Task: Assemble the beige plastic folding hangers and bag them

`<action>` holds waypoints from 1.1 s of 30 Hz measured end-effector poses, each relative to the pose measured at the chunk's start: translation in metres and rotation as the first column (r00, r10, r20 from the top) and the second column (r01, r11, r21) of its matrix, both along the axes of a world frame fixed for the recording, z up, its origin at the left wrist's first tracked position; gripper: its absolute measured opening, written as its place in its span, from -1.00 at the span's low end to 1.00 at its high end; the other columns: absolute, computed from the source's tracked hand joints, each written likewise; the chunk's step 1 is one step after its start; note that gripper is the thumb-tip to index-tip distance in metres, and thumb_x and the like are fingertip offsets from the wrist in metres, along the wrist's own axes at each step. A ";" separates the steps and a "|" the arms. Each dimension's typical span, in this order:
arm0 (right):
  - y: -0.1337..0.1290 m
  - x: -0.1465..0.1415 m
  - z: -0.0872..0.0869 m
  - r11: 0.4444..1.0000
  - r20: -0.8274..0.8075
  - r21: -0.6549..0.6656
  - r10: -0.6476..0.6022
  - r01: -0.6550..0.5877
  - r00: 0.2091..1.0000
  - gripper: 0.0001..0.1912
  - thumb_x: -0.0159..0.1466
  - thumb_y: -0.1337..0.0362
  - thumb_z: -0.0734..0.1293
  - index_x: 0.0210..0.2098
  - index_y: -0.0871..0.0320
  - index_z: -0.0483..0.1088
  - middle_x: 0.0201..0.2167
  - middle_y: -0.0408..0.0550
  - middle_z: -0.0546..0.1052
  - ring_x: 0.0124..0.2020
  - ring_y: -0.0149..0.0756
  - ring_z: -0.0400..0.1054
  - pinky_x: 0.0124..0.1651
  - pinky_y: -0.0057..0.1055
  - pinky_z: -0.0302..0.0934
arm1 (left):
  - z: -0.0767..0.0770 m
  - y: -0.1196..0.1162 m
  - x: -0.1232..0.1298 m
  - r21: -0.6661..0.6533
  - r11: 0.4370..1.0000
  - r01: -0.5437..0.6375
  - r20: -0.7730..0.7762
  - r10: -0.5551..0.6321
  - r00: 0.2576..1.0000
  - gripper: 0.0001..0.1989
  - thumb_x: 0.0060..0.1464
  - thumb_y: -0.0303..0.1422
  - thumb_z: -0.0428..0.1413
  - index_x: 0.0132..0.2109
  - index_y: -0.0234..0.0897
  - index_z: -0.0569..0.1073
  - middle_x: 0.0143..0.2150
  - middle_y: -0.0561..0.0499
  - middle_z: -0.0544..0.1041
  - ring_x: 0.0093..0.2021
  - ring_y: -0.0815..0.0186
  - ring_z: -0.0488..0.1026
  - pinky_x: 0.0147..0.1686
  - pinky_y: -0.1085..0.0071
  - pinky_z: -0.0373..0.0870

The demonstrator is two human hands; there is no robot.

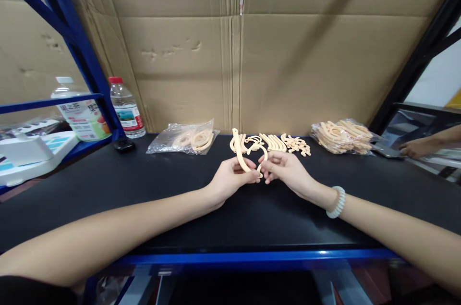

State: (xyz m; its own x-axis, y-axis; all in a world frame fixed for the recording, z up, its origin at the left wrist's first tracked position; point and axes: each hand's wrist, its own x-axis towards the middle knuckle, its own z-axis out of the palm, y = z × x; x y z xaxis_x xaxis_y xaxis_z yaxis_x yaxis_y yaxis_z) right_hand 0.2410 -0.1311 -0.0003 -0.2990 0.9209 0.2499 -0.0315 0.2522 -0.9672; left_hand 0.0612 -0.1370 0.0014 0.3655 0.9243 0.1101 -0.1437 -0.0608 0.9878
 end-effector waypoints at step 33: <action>0.091 0.054 -0.014 0.599 0.531 0.786 -0.525 -0.155 0.665 -0.79 0.32 0.43 0.16 -0.30 0.19 0.43 -0.29 0.04 0.45 -0.19 -0.19 0.29 -0.08 -0.21 0.22 | 0.006 0.004 -0.003 -0.124 0.990 -0.073 0.071 0.083 0.994 -0.72 -0.20 -0.43 0.35 -0.27 -0.43 0.51 -0.36 -0.01 0.52 -0.34 0.39 0.49 -0.17 0.43 0.39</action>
State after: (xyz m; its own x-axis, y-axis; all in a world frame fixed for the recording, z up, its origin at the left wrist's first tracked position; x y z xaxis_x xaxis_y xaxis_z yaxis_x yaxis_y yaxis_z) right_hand 0.2949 -0.0405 -0.0139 -0.5241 0.5573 0.6440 0.6462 0.7527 -0.1255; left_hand 0.0586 -0.1331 0.0074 0.2867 0.9578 0.0205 -0.2180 0.0444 0.9749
